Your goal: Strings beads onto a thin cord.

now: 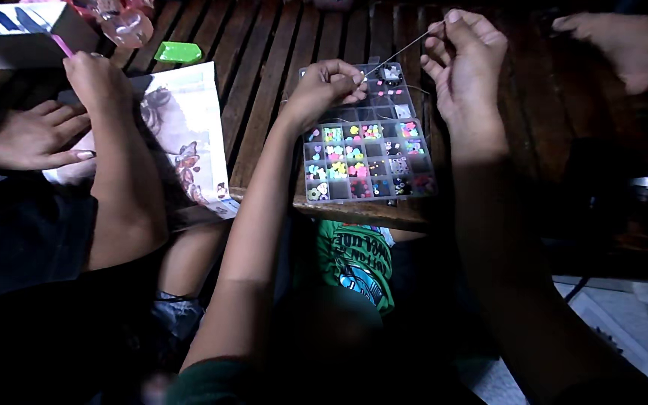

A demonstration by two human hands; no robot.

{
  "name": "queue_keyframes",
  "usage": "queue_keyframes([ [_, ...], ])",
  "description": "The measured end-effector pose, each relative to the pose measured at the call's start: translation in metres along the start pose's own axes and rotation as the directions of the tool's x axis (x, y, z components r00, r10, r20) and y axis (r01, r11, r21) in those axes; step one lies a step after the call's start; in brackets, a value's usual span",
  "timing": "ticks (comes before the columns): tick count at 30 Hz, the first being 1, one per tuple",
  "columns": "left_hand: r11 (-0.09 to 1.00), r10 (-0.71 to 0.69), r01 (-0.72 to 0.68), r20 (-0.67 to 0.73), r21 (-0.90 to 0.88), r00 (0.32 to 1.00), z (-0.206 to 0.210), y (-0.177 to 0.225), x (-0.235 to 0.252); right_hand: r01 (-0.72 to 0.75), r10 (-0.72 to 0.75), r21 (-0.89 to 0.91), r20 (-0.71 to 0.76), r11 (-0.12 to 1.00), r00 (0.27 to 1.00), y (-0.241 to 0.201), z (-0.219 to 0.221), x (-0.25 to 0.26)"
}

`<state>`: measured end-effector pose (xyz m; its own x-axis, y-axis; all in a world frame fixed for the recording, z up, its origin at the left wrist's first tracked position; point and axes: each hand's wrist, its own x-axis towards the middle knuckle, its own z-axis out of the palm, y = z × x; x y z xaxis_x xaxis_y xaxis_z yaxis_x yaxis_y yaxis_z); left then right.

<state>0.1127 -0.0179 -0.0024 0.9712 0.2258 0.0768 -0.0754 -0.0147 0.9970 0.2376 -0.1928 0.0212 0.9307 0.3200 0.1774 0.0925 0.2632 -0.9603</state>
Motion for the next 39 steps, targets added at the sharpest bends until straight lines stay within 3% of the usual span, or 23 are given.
queue_keyframes([
  [22,0.997,0.032,-0.033,-0.013,-0.071,0.999,0.0006,0.0018,0.0005,-0.008,0.008,0.005,-0.001,1.000,1.000,0.0027,-0.0035,0.0017],
  [34,0.995,0.078,-0.078,0.000,0.067,0.997,-0.0037,-0.0030,0.0017,-0.003,0.003,-0.007,0.020,1.000,1.000,0.0018,-0.0029,0.0003],
  [39,0.981,0.095,-0.091,-0.012,0.174,0.995,-0.0053,-0.0031,0.0020,0.089,-0.082,-0.176,0.044,0.980,0.996,0.0055,-0.0035,0.0021],
])
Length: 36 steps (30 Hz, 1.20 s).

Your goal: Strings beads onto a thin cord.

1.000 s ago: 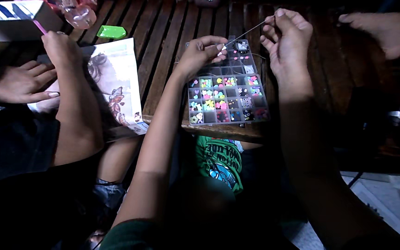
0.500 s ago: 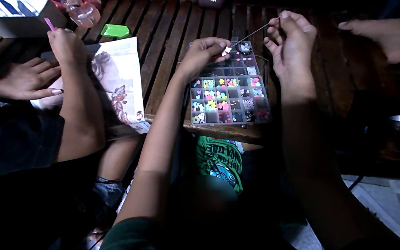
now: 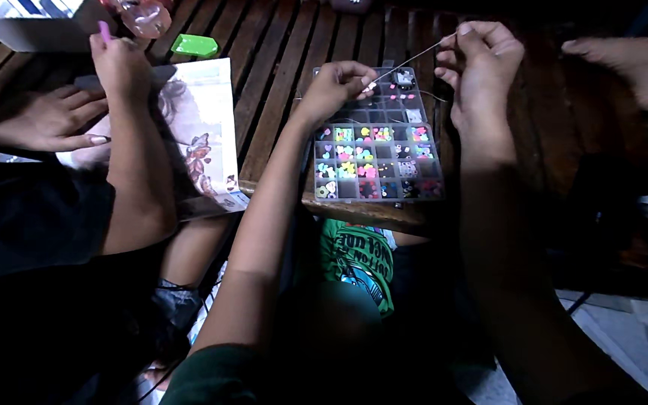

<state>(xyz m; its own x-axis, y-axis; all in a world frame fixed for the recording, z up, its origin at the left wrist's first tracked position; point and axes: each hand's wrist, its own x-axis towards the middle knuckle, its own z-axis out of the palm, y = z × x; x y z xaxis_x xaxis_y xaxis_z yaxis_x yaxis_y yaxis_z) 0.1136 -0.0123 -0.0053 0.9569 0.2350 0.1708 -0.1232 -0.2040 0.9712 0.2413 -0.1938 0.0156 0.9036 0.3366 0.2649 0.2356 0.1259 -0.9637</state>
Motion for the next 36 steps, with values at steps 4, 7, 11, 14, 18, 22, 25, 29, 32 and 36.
queue_keyframes([
  [4,0.984,-0.056,0.048,-0.040,-0.174,0.998,0.002,0.005,0.002,0.070,-0.069,-0.016,0.078,0.997,0.995,-0.001,-0.004,-0.001],
  [7,0.956,-0.081,0.068,-0.035,-0.287,0.996,0.002,0.006,0.002,0.159,-0.163,0.033,0.141,0.987,0.977,-0.005,-0.003,-0.002],
  [11,0.984,-0.015,0.023,0.044,-0.179,0.999,0.001,0.003,-0.001,0.201,-0.216,0.099,0.182,0.975,0.959,-0.008,0.002,-0.004],
  [14,0.989,-0.002,0.016,0.090,-0.147,0.996,0.002,0.003,-0.001,0.174,-0.196,0.134,0.175,0.976,0.965,-0.007,0.000,-0.004],
  [18,0.994,-0.001,0.010,0.085,-0.105,0.996,0.002,0.006,-0.002,0.136,-0.152,0.126,0.127,0.983,0.980,-0.007,-0.002,-0.003],
  [22,0.998,0.044,-0.039,0.089,-0.053,0.995,0.001,0.007,-0.002,0.103,-0.113,0.105,0.096,0.989,0.989,-0.006,-0.002,-0.002],
  [25,0.971,0.109,-0.125,0.085,0.203,0.990,-0.005,0.002,-0.001,0.089,-0.092,0.038,0.104,0.995,0.990,-0.005,-0.001,-0.003],
  [29,0.833,0.076,-0.152,0.161,0.532,0.984,-0.014,0.001,0.000,0.124,-0.083,-0.300,0.148,0.946,0.986,-0.001,0.002,-0.004],
  [32,0.811,0.053,-0.144,0.174,0.567,0.983,-0.017,-0.002,0.002,0.152,-0.064,-0.504,0.188,0.850,0.980,-0.002,0.006,-0.005],
  [36,0.835,0.118,-0.144,0.083,0.530,0.990,-0.016,-0.004,0.002,0.227,-0.101,-0.543,0.252,0.809,0.962,-0.002,0.009,-0.010],
])
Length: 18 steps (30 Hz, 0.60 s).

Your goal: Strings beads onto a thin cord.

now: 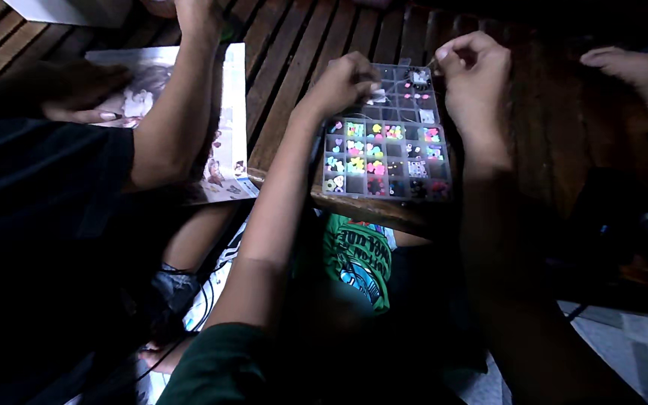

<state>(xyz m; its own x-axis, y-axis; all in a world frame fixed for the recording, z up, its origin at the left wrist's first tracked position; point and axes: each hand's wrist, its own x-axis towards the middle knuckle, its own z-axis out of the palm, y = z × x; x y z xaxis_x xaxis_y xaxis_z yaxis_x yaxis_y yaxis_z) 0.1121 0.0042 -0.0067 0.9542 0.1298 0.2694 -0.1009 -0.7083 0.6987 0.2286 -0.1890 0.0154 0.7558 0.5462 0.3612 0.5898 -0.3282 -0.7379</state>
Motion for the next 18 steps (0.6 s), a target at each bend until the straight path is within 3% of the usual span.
queue_keyframes([
  [4,0.971,0.006,-0.060,-0.225,-0.233,0.974,-0.001,0.010,0.001,0.214,-0.214,0.038,0.008,0.976,0.977,0.003,0.009,-0.001],
  [8,0.854,0.033,-0.113,-0.165,-0.507,0.986,0.002,0.020,-0.001,0.332,-0.335,0.105,0.002,0.937,0.942,0.002,0.019,-0.003],
  [18,0.809,0.000,-0.062,-0.106,-0.584,0.994,0.002,0.021,-0.003,0.451,-0.445,0.208,-0.075,0.868,0.892,0.000,0.029,-0.006],
])
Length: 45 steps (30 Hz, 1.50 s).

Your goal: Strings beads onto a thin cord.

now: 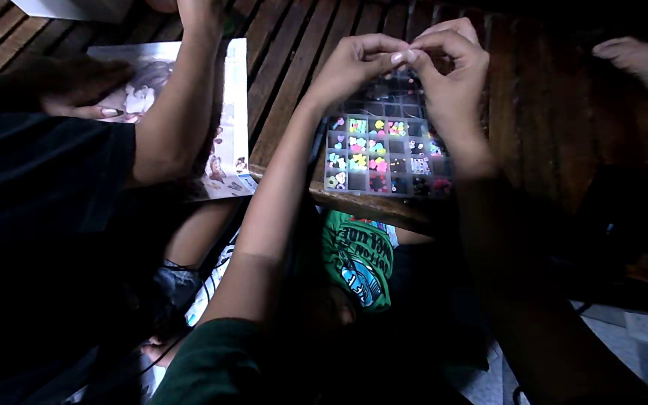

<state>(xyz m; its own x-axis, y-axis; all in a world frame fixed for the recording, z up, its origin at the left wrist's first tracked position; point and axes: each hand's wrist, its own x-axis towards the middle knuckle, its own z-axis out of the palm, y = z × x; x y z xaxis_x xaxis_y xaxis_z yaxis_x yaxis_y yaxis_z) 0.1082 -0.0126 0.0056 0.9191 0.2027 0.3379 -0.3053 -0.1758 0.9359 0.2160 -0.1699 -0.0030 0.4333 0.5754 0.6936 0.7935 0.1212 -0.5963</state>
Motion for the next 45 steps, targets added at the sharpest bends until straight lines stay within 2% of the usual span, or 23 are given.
queue_keyframes([
  [8,1.000,0.022,-0.022,0.000,0.000,1.000,-0.001,-0.003,0.001,-0.021,0.020,-0.007,-0.020,1.000,1.000,-0.004,0.001,-0.001],
  [12,0.999,0.022,-0.017,-0.100,0.047,0.995,-0.003,-0.006,0.002,0.013,-0.016,-0.046,-0.050,0.999,0.999,-0.024,-0.009,-0.006],
  [14,0.995,0.052,-0.037,-0.164,0.094,0.985,-0.004,-0.009,0.004,0.025,-0.026,-0.063,-0.007,0.998,1.000,-0.044,-0.018,-0.017],
  [16,0.991,0.077,-0.053,-0.208,0.122,0.975,-0.004,-0.013,0.006,0.037,-0.027,-0.106,0.097,0.994,0.995,-0.056,-0.027,-0.035],
  [20,1.000,0.024,-0.027,-0.236,-0.006,0.971,-0.002,-0.007,0.007,0.077,0.013,-0.283,0.304,0.956,0.953,-0.064,-0.036,-0.073],
  [23,1.000,0.007,-0.008,-0.227,-0.005,0.974,-0.001,-0.006,0.008,0.054,0.099,-0.359,0.394,0.932,0.914,-0.073,-0.041,-0.090],
  [29,0.999,-0.023,0.013,-0.210,-0.050,0.977,-0.001,-0.006,0.008,0.081,0.133,-0.401,0.477,0.913,0.869,-0.081,-0.037,-0.098],
  [41,0.996,-0.037,0.019,-0.218,-0.082,0.975,0.000,-0.006,0.006,0.158,0.150,-0.504,0.516,0.849,0.843,-0.096,-0.016,-0.093],
  [45,0.996,-0.040,0.023,-0.203,-0.086,0.978,0.000,-0.006,0.006,0.184,0.094,-0.426,0.553,0.886,0.828,-0.089,-0.018,-0.084],
])
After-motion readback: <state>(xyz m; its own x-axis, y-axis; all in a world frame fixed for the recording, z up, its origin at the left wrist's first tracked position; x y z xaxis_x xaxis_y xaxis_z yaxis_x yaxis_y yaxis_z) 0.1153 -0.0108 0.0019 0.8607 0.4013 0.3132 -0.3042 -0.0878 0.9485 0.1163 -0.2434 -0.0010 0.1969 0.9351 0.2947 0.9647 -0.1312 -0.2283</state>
